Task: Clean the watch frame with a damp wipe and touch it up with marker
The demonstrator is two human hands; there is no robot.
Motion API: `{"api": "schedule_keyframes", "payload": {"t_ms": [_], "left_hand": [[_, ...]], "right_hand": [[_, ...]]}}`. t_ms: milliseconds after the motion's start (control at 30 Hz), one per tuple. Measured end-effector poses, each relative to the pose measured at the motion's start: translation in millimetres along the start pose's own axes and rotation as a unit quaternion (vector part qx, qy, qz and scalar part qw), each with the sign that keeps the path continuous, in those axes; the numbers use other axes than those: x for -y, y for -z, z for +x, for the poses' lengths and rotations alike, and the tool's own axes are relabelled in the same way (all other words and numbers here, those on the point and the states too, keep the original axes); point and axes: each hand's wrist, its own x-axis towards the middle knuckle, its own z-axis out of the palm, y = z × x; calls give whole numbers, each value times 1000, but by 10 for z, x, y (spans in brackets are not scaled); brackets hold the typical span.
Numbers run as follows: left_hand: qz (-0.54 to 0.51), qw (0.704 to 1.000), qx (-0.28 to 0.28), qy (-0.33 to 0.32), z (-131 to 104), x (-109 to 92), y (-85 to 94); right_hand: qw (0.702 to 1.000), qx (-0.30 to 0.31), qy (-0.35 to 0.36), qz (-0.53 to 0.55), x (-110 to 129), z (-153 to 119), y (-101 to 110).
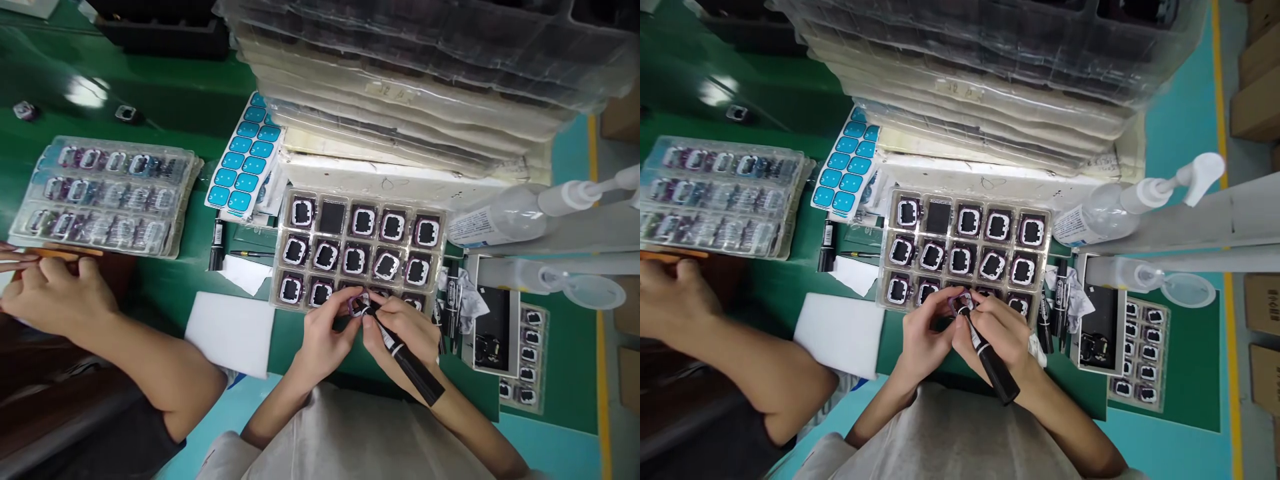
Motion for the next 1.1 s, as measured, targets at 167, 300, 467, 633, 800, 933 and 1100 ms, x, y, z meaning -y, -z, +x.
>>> {"api": "schedule_keyframes", "payload": {"t_ms": [167, 300, 467, 633, 800, 933, 1100], "left_hand": [[-34, 998, -23, 43, -26, 1, -25], [-90, 993, -27, 67, -20, 6, -36], [-141, 987, -14, 81, -11, 32, -26], [-157, 983, -11, 93, -10, 23, -12], [-203, 972, -14, 121, 16, -6, 8], [-219, 970, -8, 107, -7, 10, 31], [-240, 969, -26, 43, -86, 12, 28]], "right_hand": [[1000, -6, -4, 11, 8, -21, 35], [1000, -2, -2, 30, 45, -6, 81], [1000, -6, -23, 17, 54, 19, 67], [999, -4, -38, 37, 37, -18, 43], [998, -61, 6, 5, -35, -195, 193], [988, -50, 74, -126, -104, -547, 403], [957, 87, 113, -254, -74, -1033, 415]]}}
